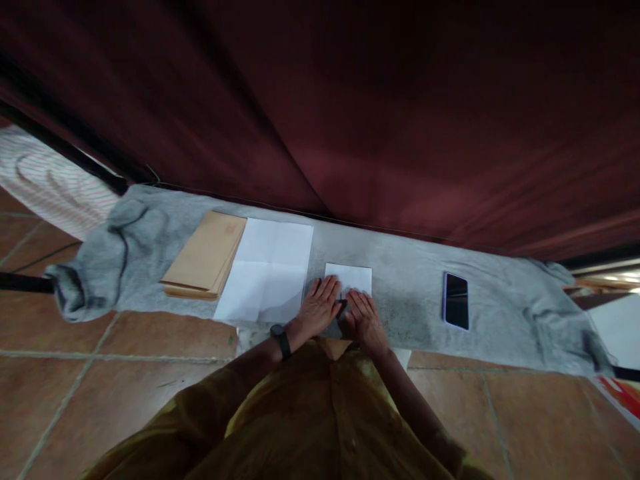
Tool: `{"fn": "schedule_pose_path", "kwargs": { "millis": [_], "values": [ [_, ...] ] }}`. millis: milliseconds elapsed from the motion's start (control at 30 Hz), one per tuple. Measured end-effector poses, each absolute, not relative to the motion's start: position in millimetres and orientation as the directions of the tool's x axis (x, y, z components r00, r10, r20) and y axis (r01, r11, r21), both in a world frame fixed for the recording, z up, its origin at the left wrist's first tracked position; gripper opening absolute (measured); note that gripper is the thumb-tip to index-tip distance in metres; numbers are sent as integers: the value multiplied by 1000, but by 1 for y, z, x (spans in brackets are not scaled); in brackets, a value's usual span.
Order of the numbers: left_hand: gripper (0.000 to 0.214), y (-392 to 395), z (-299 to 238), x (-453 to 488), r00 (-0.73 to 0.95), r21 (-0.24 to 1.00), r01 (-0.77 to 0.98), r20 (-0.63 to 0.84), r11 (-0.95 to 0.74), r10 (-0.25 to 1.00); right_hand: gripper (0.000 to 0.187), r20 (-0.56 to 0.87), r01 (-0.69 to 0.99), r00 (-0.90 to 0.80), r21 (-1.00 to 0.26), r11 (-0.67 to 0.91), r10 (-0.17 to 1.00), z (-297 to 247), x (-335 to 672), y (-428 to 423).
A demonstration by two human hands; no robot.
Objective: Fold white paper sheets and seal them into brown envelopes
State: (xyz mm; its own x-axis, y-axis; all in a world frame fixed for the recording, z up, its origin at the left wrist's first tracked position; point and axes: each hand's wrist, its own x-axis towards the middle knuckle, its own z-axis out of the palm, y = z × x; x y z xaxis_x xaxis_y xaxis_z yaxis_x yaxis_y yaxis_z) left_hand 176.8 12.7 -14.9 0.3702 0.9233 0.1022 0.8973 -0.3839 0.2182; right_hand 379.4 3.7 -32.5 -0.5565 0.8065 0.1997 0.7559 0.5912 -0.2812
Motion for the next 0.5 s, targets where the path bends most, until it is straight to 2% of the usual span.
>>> {"fn": "schedule_pose_path", "kwargs": {
  "millis": [300,500],
  "values": [
    [55,38,-14,177,330,211,916,90,-342,940,47,176,819,-480,-261,511,859,-33,357,45],
    [57,47,-19,179,309,222,921,82,-320,947,48,155,868,-427,-203,452,891,-35,353,55]
  ]
}}
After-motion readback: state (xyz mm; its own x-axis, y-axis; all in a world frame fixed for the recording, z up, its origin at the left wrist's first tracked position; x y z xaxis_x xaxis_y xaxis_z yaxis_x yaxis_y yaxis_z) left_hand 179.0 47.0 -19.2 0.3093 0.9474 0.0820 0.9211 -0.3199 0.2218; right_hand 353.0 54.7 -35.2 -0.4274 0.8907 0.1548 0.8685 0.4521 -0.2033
